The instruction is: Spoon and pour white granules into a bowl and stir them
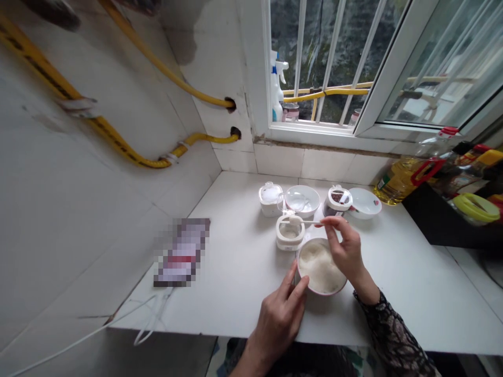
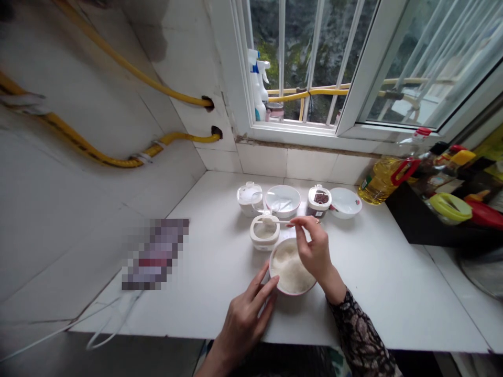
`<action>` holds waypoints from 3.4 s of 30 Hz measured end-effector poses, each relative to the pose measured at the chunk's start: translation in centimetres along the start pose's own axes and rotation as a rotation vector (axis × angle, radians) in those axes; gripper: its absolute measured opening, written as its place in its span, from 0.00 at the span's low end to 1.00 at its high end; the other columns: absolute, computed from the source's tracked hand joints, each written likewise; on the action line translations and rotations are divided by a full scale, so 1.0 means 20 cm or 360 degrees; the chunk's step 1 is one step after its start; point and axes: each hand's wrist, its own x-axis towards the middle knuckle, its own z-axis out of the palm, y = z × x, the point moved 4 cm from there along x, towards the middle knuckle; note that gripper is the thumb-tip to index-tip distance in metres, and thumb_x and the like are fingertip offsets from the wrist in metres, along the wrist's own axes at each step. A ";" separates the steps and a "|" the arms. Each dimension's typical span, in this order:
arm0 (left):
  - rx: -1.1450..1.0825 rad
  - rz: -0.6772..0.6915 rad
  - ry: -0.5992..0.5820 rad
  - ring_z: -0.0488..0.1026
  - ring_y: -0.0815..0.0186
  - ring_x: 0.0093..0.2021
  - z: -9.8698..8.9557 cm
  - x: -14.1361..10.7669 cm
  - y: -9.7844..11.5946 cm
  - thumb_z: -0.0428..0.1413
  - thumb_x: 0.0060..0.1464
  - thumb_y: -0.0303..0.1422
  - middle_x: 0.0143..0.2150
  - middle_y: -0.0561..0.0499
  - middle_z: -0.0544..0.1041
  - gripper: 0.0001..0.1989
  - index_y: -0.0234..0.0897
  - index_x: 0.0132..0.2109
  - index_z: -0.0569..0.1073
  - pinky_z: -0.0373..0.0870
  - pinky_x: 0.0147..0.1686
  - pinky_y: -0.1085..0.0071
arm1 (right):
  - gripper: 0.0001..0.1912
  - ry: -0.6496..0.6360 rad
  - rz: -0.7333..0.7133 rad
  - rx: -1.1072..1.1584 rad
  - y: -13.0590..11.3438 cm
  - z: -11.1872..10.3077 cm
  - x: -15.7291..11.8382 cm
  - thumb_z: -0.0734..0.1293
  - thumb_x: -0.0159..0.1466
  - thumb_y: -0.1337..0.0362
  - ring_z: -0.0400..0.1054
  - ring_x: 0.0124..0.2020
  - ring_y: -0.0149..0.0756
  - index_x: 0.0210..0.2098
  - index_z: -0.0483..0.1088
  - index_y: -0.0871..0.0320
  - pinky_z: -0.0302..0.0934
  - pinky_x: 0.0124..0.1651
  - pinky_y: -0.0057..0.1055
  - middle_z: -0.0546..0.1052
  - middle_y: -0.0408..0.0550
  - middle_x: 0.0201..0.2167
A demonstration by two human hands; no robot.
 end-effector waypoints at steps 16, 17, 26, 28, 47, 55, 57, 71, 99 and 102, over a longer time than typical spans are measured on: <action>0.0007 0.0012 0.0008 0.73 0.55 0.60 0.00 0.00 0.00 0.49 0.62 0.20 0.66 0.29 0.66 0.20 0.31 0.60 0.68 0.78 0.44 0.72 | 0.09 -0.0147 -0.0226 -0.0316 0.05 -0.12 -0.01 0.62 0.59 0.71 0.68 0.28 0.40 0.27 0.71 0.52 0.59 0.46 0.42 0.75 0.41 0.20; 0.0008 0.0015 0.0009 0.73 0.55 0.60 0.00 0.00 0.00 0.49 0.62 0.20 0.65 0.29 0.66 0.20 0.31 0.60 0.68 0.78 0.44 0.72 | 0.09 -0.0214 -0.0247 -0.0362 0.06 -0.10 -0.01 0.62 0.59 0.71 0.68 0.27 0.39 0.27 0.71 0.53 0.59 0.47 0.42 0.75 0.41 0.20; -0.0001 0.0002 -0.0005 0.74 0.55 0.59 0.01 -0.01 0.00 0.49 0.62 0.21 0.66 0.31 0.65 0.21 0.32 0.61 0.67 0.79 0.44 0.72 | 0.10 -0.0432 -0.0158 -0.0301 0.08 -0.02 -0.03 0.61 0.58 0.71 0.70 0.29 0.38 0.28 0.72 0.54 0.58 0.50 0.41 0.77 0.42 0.22; -0.0002 0.0007 0.0003 0.73 0.55 0.60 0.01 -0.01 0.00 0.49 0.62 0.21 0.66 0.30 0.65 0.21 0.32 0.61 0.67 0.78 0.44 0.72 | 0.10 -0.0356 -0.0035 -0.0240 0.09 -0.04 -0.03 0.61 0.59 0.69 0.71 0.30 0.39 0.27 0.72 0.53 0.58 0.49 0.41 0.77 0.42 0.21; -0.0015 0.0017 -0.0008 0.74 0.54 0.59 0.00 0.00 0.00 0.49 0.61 0.19 0.67 0.28 0.63 0.21 0.30 0.60 0.68 0.78 0.45 0.71 | 0.05 -0.0018 0.0983 0.0542 0.22 -0.10 -0.01 0.67 0.46 0.62 0.65 0.20 0.34 0.19 0.73 0.57 0.59 0.34 0.33 0.71 0.41 0.13; -0.0010 0.0007 -0.0026 0.77 0.57 0.55 0.00 0.01 0.00 0.48 0.61 0.20 0.68 0.29 0.62 0.21 0.32 0.61 0.67 0.79 0.42 0.71 | 0.05 -0.0009 0.1000 0.0560 0.25 -0.10 -0.01 0.67 0.46 0.62 0.64 0.21 0.34 0.19 0.74 0.57 0.58 0.35 0.33 0.71 0.42 0.14; -0.0013 0.0008 -0.0018 0.77 0.57 0.55 0.00 0.01 0.00 0.48 0.61 0.20 0.68 0.29 0.62 0.21 0.32 0.60 0.67 0.79 0.42 0.71 | 0.05 0.0025 0.1000 0.0591 0.25 -0.10 0.00 0.67 0.47 0.62 0.65 0.22 0.35 0.21 0.74 0.57 0.59 0.35 0.33 0.72 0.42 0.15; -0.0006 0.0017 -0.0022 0.75 0.54 0.58 0.00 0.01 0.00 0.48 0.60 0.19 0.67 0.28 0.62 0.22 0.30 0.60 0.68 0.78 0.44 0.71 | 0.14 -0.0313 -0.0636 -0.0412 -0.06 0.06 -0.01 0.59 0.66 0.75 0.74 0.39 0.40 0.40 0.74 0.53 0.57 0.55 0.44 0.82 0.46 0.34; 0.0000 0.0001 -0.0002 0.72 0.55 0.60 0.00 0.00 0.00 0.49 0.63 0.21 0.66 0.31 0.66 0.21 0.33 0.61 0.66 0.78 0.47 0.69 | 0.06 -0.0114 0.0724 0.0290 0.17 -0.08 -0.03 0.65 0.54 0.62 0.69 0.23 0.37 0.24 0.73 0.55 0.61 0.36 0.34 0.74 0.41 0.18; 0.0003 0.0011 -0.0006 0.73 0.54 0.60 0.00 0.00 0.00 0.49 0.63 0.21 0.66 0.30 0.66 0.21 0.33 0.61 0.66 0.79 0.46 0.69 | 0.06 -0.0060 0.0861 0.0465 0.19 -0.09 -0.02 0.66 0.50 0.61 0.68 0.22 0.35 0.22 0.73 0.56 0.60 0.35 0.33 0.73 0.41 0.17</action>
